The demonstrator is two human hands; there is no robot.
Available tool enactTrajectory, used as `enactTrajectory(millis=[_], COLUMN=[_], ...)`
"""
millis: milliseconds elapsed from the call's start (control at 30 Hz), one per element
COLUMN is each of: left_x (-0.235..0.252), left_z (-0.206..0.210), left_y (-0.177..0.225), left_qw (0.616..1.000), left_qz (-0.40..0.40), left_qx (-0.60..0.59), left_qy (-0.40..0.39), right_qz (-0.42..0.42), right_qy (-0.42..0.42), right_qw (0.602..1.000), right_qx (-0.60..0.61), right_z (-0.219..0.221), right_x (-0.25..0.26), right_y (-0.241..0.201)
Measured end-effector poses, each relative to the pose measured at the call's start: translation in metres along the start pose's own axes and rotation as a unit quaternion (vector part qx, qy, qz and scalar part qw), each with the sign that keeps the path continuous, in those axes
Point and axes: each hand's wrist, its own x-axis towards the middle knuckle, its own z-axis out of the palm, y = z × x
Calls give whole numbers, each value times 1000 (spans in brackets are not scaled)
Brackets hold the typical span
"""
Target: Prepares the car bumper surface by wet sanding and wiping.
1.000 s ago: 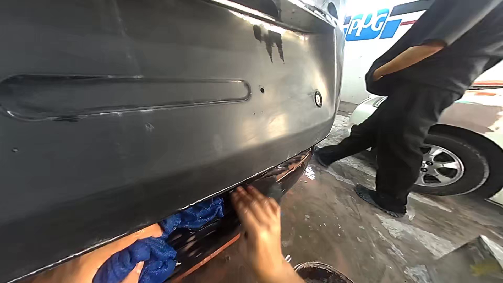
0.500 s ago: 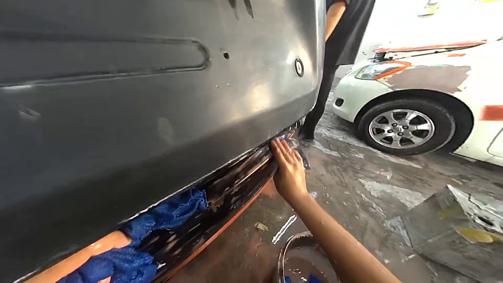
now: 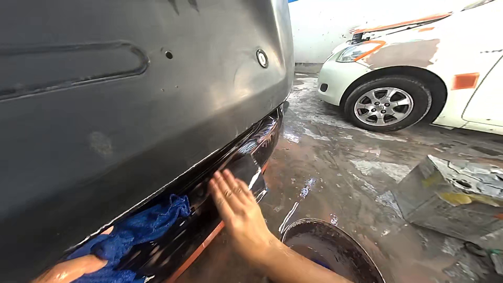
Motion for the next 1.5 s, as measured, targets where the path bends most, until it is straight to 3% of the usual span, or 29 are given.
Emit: enactTrajectory(millis=[67, 167, 200, 267, 333, 400, 500, 567, 633, 700, 800, 867, 967, 1067, 1133, 1200, 1300, 1400, 1500], left_x=[-2, 0, -1, 4, 8, 7, 12, 10, 13, 11, 10, 7, 6, 5, 16, 28, 72, 135, 202], left_z=[0, -1, -1, -2, -1, 1, -1, -1, 0, 2, 1, 1, -1, -4, 6, 26, 64, 104, 128], left_y=[1, -3, -2, -1, -1, 1, 0, 2, 2, 2, -1, 0, -1, 10, 23, 38, 39, 25, 19], left_qw=[1000, 1000, 1000, 1000, 1000, 1000, 1000, 1000, 1000, 1000, 1000, 1000, 1000, 993, 980, 959, 942, 946, 963], left_qz=[0, 3, 1, 1, -3, -5, 3, -1, -3, -5, -1, -3, -4, -50, -84, -108, -88, -90, -139], left_qx=[9, 3, 2, 3, 5, 2, -1, -2, 1, 1, -3, 0, 13, 90, 171, 256, 321, 299, 233], left_qy=[-1, 1, 1, -3, -6, -8, -2, -1, -2, -1, 5, 7, -9, -55, -63, -48, 32, 87, -10], right_qz=[-41, 41, 74, 81, -7, -70, -3, 32, -14, -63, 3, 60, -29, -57, 9, 59, -23, 11, 99], right_qy=[14, 6, -9, -23, 2, 43, 84, 83, 78, 81, 85, 52, 47, 58, 61, 33, 21, 26, 5], right_qw=[999, 996, 994, 995, 1000, 996, 996, 996, 996, 994, 996, 997, 997, 996, 998, 998, 1000, 998, 992], right_qx=[2, -74, -85, -56, -2, 24, -21, 9, 45, 45, -23, -10, 50, 31, -10, -8, -5, -60, -83], right_z=[5, 7, 5, -5, -7, -2, 4, 4, 3, 1, 3, 3, 0, 1, 4, 2, -7, -4, -2], right_x=[2, 31, 34, 27, 9, 7, 24, 20, 8, 7, 19, 16, -7, -3, 10, 10, 2, 9, 24], right_y=[27, 109, 112, 70, 34, 61, 112, 79, 43, 64, 113, 79, 6, 40, 68, 43, 7, 59, 81])
